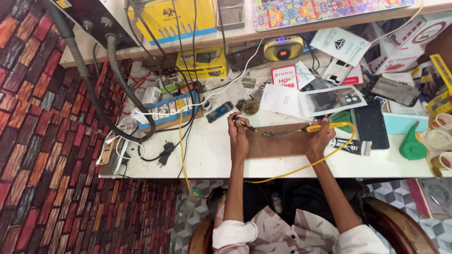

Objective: The person uses a soldering iron and tweezers to work on a small electronic component placed on a wooden board. They repeatedly apply heat and adjust the component with tweezers throughout the clip.

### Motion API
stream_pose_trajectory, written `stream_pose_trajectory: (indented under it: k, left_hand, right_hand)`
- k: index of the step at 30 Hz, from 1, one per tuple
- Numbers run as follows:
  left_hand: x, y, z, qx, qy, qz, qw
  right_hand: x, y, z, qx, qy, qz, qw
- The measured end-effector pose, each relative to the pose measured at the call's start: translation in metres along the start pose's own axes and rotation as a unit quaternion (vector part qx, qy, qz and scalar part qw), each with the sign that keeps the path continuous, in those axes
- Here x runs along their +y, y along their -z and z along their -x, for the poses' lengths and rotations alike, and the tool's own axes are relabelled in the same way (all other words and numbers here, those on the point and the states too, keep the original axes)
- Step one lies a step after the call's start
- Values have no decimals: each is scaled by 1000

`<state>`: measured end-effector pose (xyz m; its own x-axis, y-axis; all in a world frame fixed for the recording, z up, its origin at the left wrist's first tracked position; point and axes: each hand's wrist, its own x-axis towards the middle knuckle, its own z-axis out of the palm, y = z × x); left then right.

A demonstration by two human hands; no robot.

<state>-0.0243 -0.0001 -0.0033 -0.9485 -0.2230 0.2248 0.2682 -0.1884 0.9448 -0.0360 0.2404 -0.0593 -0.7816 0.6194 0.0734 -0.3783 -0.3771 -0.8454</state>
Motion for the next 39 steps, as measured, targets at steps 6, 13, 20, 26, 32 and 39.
stream_pose_trajectory:
  k: [6,13,20,26,32,39]
  left_hand:
    - [6,-2,5,-21,-9,-22,999]
    - [-2,0,-1,-11,30,87,996]
    - [8,-3,5,-31,-9,-17,999]
    - [16,-5,5,-32,0,-56,998]
    - [21,-8,8,-32,3,-45,998]
    - [30,-10,11,-38,-12,-94,995]
  right_hand:
    - [0,-1,0,0,-32,11,999]
    - [-2,-3,0,-4,-40,-15,999]
    - [-3,-4,2,-10,-47,-5,999]
    - [-1,-1,4,-39,-10,16,999]
    - [0,0,4,-40,23,90,995]
    - [-1,2,5,-32,-5,91,995]
